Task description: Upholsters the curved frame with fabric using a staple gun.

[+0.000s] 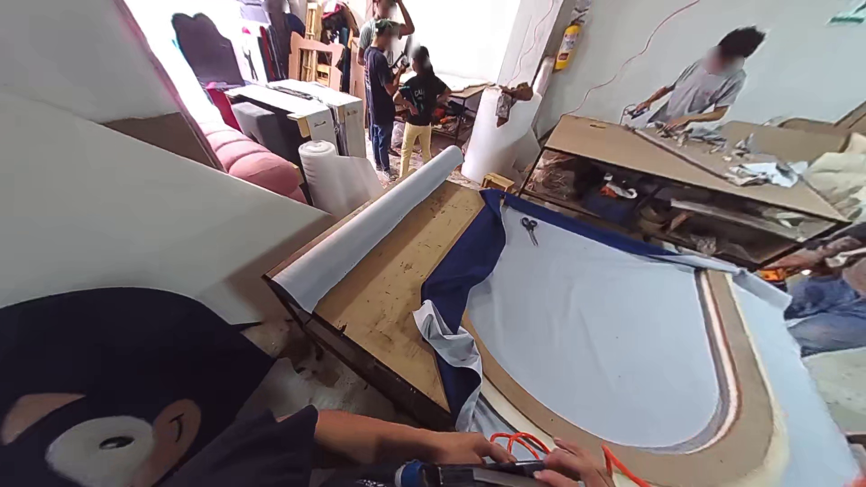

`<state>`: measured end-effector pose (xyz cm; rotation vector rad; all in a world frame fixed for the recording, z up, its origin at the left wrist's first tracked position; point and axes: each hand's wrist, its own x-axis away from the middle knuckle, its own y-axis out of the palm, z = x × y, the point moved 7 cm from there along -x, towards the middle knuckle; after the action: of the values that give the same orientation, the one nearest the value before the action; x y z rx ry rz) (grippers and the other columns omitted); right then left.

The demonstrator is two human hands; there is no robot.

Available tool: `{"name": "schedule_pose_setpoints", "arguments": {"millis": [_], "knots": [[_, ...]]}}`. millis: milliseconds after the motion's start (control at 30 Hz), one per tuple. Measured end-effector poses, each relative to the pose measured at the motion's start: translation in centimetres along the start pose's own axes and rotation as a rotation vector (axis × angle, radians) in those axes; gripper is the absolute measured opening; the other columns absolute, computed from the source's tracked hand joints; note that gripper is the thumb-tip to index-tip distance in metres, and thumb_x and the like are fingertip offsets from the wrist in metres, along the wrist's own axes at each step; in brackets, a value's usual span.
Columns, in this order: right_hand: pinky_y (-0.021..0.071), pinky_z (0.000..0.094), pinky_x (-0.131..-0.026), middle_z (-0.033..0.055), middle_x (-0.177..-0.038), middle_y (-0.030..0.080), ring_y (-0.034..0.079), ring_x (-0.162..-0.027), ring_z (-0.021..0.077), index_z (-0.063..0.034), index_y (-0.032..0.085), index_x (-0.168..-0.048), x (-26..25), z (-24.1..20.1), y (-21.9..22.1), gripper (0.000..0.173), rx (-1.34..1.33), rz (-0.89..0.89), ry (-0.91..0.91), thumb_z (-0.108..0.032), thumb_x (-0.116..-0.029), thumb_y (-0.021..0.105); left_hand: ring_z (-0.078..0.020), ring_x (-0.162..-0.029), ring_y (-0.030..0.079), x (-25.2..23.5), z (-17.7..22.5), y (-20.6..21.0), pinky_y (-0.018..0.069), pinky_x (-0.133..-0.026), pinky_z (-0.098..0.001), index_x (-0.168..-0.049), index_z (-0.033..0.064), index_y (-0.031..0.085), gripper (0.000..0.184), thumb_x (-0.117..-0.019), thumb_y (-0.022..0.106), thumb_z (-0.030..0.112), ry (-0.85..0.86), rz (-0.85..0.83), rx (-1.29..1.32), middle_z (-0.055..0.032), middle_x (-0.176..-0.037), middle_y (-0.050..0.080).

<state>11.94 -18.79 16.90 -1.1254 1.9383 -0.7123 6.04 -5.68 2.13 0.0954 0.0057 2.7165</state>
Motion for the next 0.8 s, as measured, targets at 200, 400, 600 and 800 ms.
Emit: {"name": "schedule_pose_setpoints", "arguments": {"millis": [200,400,600,800], "knots": [[0.0526,0.0444,-0.102,0.0112,-0.107,0.071,0.064,-0.116,0.0265,-0.0112,0.077,-0.108,-3.4,-0.9,1.7,0.021,0.029,-0.111,-0.07,-0.029,-0.1009,0.067,-0.0178,-0.107,0.067,2.0,1.0,-1.4,0.0556,-0.094,-0.0398,-0.131,0.0008,0.063,0.033,-0.1028,0.062,0.018,0.043,0.066,-0.006,-0.0137,-0.135,0.063],[0.049,0.0435,-0.106,0.0057,-0.11,0.068,0.059,-0.122,0.024,-0.0207,0.077,-0.105,-6.1,-2.4,3.8,0.019,0.039,-0.101,-0.221,-0.037,-0.1,0.067,-0.0204,-0.111,0.065,3.6,1.8,-3.3,0.0536,-0.096,-0.0421,-0.126,-0.0025,0.064,0.028,-0.1016,0.056,0.008,0.082,0.187,-0.054,-0.0165,-0.133,0.063],[0.0457,0.0494,-0.108,-0.0006,-0.124,0.068,0.054,-0.13,0.0223,-0.0343,0.075,-0.121,-7.5,-3.3,6.5,0.035,-0.023,-0.146,-0.309,-0.056,-0.0952,0.066,-0.0185,-0.102,0.066,4.4,1.9,-4.0,0.0532,-0.095,-0.0405,-0.12,-0.0059,0.064,0.027,-0.1054,0.049,0.012,0.092,0.283,-0.011,-0.0172,-0.111,0.069],[0.0526,0.0593,-0.101,0.0129,-0.127,0.071,0.066,-0.121,0.0316,-0.0131,0.067,-0.136,-9.3,9.5,0.0,0.062,0.184,-0.112,0.208,-0.06,-0.1018,0.047,-0.0194,-0.13,0.058,4.2,3.6,-3.2,0.0485,-0.11,-0.0395,-0.141,0.001,0.058,0.046,-0.1006,0.067,0.021,0.22,0.146,0.017,-0.0127,-0.148,0.056]]}}
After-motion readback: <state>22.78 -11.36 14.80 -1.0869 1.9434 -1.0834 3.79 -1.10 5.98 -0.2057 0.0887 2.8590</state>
